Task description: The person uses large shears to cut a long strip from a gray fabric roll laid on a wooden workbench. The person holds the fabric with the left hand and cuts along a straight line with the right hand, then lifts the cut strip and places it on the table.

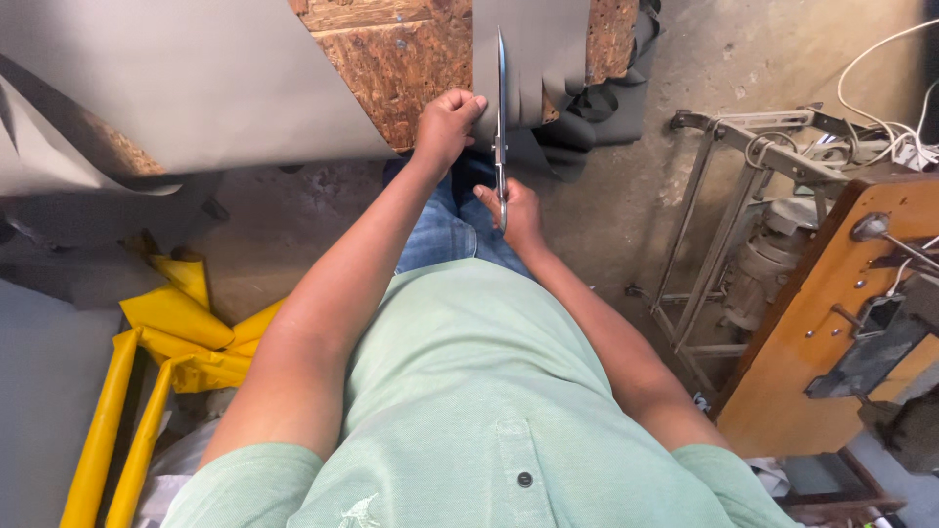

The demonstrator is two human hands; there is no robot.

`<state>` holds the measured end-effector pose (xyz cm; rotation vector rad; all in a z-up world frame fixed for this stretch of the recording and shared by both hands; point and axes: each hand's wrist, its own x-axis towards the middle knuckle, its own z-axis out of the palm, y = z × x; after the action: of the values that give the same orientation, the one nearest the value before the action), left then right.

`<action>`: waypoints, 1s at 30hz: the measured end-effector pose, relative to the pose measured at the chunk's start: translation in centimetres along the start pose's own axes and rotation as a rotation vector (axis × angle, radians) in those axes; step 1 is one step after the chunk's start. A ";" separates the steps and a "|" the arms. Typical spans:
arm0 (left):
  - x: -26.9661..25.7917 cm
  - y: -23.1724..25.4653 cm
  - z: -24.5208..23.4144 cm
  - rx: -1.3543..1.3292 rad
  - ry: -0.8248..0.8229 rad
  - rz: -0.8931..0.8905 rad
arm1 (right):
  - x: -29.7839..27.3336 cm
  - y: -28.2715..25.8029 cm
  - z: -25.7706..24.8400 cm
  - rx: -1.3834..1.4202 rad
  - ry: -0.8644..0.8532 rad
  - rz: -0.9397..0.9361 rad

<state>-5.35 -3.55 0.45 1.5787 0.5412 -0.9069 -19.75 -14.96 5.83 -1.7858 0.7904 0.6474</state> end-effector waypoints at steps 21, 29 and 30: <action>1.6 -1.7 -1.4 -0.180 -0.175 0.003 | 4.1 -3.6 -0.7 0.107 0.018 0.024; 4.2 -5.5 -1.2 -0.139 -0.144 -0.025 | 6.5 -3.7 -1.1 0.203 -0.013 0.118; 3.7 -4.9 -1.3 -0.148 -0.137 -0.029 | 7.1 -4.2 -1.4 0.249 -0.020 0.105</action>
<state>-6.56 -1.79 -5.47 1.3681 0.5231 -0.9664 -11.93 -16.69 3.53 -1.5178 0.9145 0.6061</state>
